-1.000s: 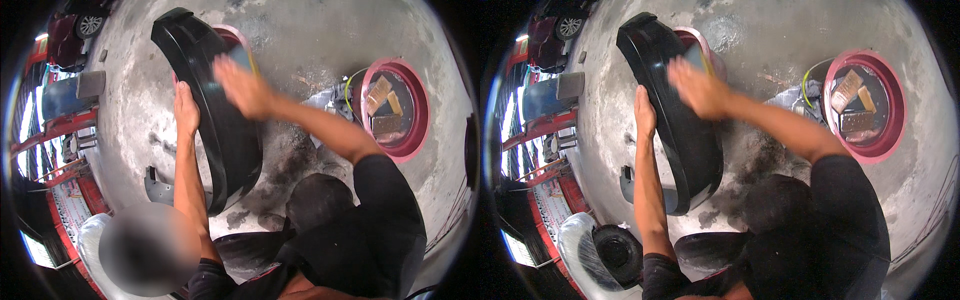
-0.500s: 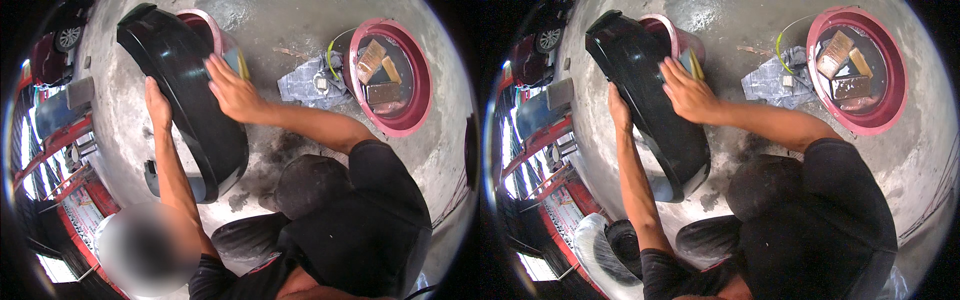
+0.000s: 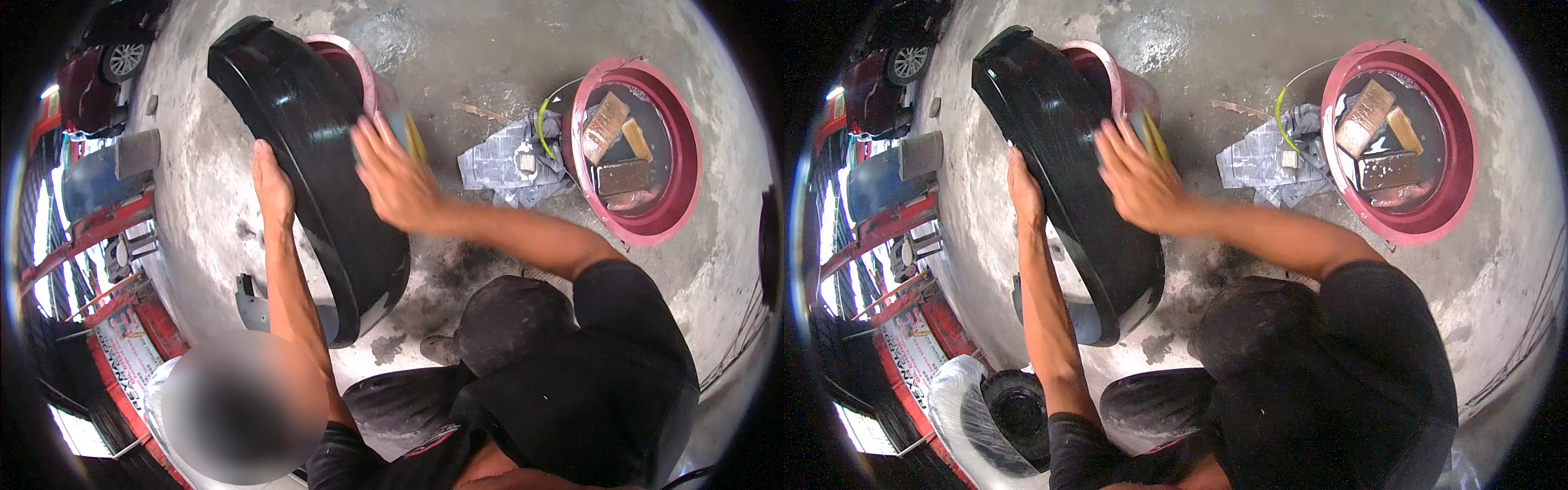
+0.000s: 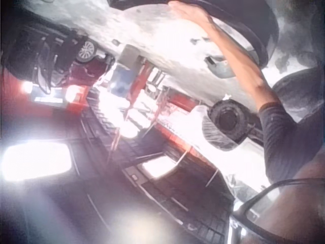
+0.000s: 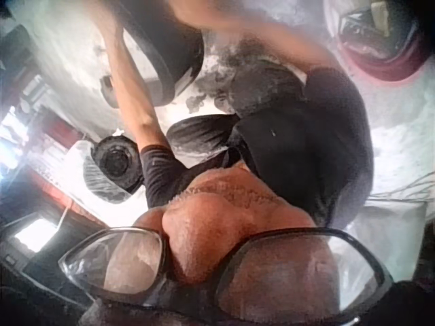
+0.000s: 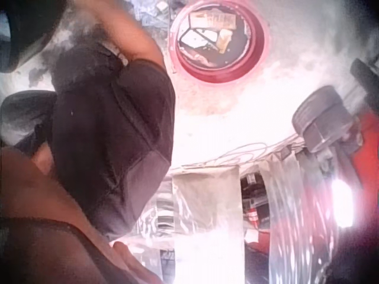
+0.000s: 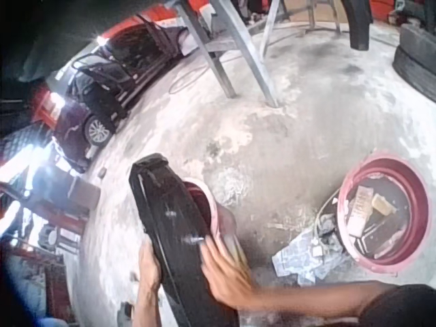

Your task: The person sits on the floor and sands a black curved car part using a sanding block. They repeatedly dip the sanding block into a pink bucket of water and continue sanding the surface.

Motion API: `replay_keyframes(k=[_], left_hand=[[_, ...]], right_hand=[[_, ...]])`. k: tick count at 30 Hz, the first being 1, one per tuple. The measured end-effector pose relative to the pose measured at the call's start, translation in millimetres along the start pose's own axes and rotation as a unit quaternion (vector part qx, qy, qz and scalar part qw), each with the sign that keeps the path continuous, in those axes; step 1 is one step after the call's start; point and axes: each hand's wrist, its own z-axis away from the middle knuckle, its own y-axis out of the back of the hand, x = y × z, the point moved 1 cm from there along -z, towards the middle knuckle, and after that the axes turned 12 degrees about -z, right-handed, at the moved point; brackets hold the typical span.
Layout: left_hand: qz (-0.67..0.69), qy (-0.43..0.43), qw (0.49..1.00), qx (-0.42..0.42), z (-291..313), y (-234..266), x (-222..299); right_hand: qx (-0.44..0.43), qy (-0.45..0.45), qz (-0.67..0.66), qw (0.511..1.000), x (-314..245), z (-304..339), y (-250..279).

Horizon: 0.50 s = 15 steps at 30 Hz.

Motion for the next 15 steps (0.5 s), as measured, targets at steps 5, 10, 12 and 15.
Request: replay_keyframes(k=[5,10,12,15], left_hand=[[-0.026,-0.032,0.997,-0.059,-2,-10,9],[-0.084,-0.010,0.996,-0.019,0,-4,6],[-0.081,-0.007,0.996,-0.029,4,-5,6],[-0.072,-0.018,0.996,-0.040,-3,-9,22]], right_hand=[[0.065,-0.006,0.014,0.998,48,-115,-27],[0.024,-0.025,-0.002,0.999,-2,-33,-18],[0.058,-0.052,-0.031,0.997,8,-67,-22],[-0.034,-0.095,-0.047,0.994,73,-178,-27]])
